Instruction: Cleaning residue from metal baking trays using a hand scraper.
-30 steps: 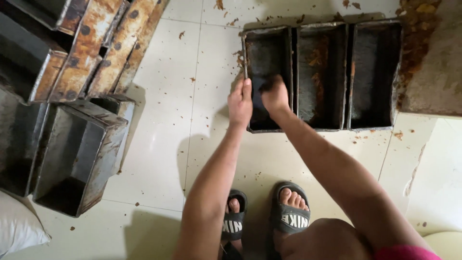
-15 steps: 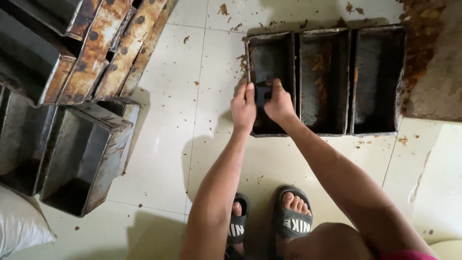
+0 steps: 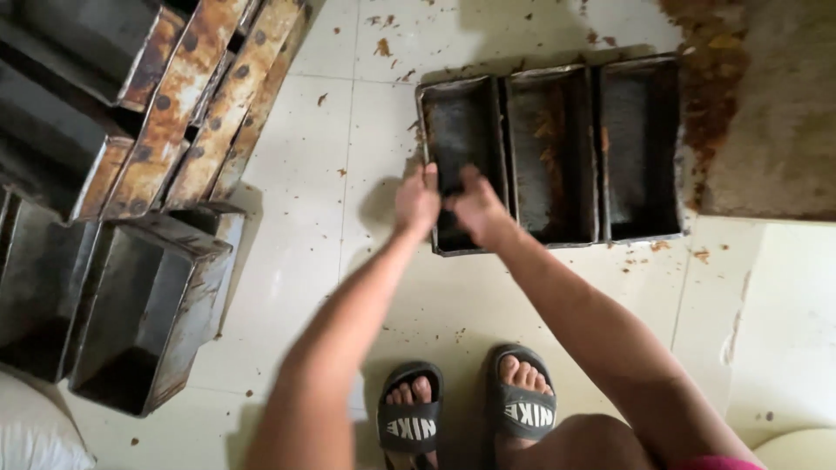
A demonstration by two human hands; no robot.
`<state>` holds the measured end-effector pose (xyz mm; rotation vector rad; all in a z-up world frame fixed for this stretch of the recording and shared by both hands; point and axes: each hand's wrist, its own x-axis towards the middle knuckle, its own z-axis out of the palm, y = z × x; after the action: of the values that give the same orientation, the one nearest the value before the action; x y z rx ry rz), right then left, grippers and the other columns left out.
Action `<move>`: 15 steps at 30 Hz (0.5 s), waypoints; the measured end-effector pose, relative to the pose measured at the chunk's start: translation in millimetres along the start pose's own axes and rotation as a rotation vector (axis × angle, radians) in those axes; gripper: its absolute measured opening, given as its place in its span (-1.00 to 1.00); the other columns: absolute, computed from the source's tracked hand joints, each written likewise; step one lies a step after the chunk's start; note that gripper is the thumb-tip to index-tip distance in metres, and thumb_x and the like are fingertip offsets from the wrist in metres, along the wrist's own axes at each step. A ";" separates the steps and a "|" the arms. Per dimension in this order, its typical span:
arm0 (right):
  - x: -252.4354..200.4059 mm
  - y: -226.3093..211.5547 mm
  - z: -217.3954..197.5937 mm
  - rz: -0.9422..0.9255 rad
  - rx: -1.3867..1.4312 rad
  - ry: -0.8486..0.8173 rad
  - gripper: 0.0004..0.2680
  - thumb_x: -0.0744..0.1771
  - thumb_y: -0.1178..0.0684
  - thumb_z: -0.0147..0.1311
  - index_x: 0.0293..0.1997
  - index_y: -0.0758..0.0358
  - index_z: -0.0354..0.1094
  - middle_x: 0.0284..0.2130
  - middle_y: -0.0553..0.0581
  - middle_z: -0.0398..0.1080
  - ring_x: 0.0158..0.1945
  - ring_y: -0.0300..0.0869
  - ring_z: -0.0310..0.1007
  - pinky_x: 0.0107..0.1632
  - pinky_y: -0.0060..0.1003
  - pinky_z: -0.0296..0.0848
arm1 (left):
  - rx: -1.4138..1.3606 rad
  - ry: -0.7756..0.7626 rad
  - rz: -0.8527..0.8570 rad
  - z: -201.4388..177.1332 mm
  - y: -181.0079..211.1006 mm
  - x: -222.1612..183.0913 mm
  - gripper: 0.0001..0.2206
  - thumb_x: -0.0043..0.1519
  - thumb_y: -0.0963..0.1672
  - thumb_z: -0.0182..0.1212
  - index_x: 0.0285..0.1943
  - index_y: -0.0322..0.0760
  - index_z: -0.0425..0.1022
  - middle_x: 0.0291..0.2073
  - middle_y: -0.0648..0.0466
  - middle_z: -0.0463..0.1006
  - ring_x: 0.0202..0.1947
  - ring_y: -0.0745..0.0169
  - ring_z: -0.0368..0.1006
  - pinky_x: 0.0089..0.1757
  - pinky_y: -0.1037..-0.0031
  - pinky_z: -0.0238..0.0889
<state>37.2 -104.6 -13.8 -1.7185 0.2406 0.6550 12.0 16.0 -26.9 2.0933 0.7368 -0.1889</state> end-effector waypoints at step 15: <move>86.1 39.7 2.0 0.012 -0.591 0.320 -0.78 0.36 0.05 -0.05 0.12 0.19 0.27 -0.16 0.39 0.53 0.04 0.29 0.51 0.07 0.24 0.50 | -0.093 0.256 0.158 6.4 8.3 -10.4 -0.75 0.47 -0.03 -0.16 0.23 -0.08 0.32 -0.09 -0.17 0.58 -0.13 -0.40 0.56 -0.08 -0.10 0.43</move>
<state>87.6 -97.0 -93.8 -2.3955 0.2995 0.4808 9.1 2.8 -20.9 2.0971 0.7104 0.2002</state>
